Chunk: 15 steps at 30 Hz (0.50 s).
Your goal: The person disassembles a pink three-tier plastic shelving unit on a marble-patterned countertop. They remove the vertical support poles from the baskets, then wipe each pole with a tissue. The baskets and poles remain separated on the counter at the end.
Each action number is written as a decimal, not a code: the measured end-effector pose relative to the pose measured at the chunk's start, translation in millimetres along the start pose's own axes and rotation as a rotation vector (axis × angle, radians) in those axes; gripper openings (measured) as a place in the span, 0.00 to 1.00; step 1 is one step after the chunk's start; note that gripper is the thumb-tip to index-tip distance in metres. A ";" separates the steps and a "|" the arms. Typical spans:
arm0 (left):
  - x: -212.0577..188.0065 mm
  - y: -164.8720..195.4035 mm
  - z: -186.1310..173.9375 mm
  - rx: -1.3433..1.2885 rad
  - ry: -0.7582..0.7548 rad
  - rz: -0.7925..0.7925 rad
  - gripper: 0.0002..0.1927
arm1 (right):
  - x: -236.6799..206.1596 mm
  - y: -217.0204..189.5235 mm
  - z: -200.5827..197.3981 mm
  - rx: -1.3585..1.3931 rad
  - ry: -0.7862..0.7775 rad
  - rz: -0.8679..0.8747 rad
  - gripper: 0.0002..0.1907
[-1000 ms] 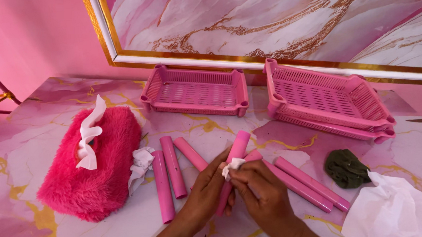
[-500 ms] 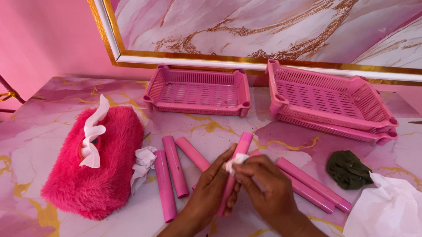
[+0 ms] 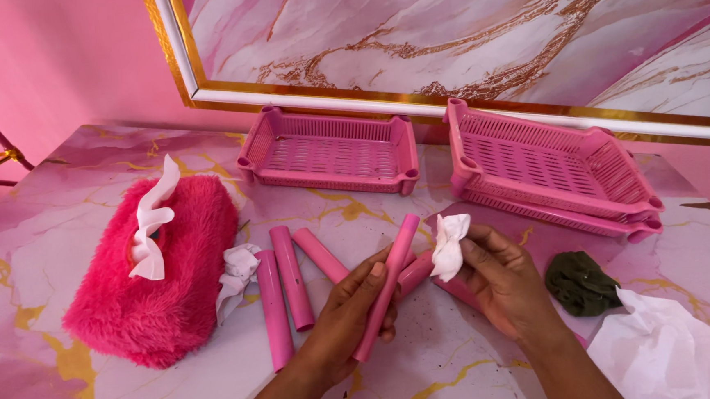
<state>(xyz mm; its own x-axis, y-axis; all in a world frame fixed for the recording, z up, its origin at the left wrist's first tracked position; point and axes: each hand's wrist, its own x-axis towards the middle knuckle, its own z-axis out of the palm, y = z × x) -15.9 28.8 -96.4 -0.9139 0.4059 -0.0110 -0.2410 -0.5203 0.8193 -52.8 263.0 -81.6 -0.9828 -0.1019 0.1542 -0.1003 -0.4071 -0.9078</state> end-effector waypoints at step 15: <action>-4.8 -12.6 4.5 0.002 -0.042 -0.114 0.21 | -30.1 -3.3 66.6 -1.018 0.067 -0.767 0.11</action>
<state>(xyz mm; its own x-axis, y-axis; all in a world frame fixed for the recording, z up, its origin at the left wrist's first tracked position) -7.0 36.8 -104.1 -0.8660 0.4937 -0.0799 -0.3419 -0.4677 0.8151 -12.6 206.9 -57.3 -0.6233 -0.0923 0.7765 -0.6870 0.5389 -0.4874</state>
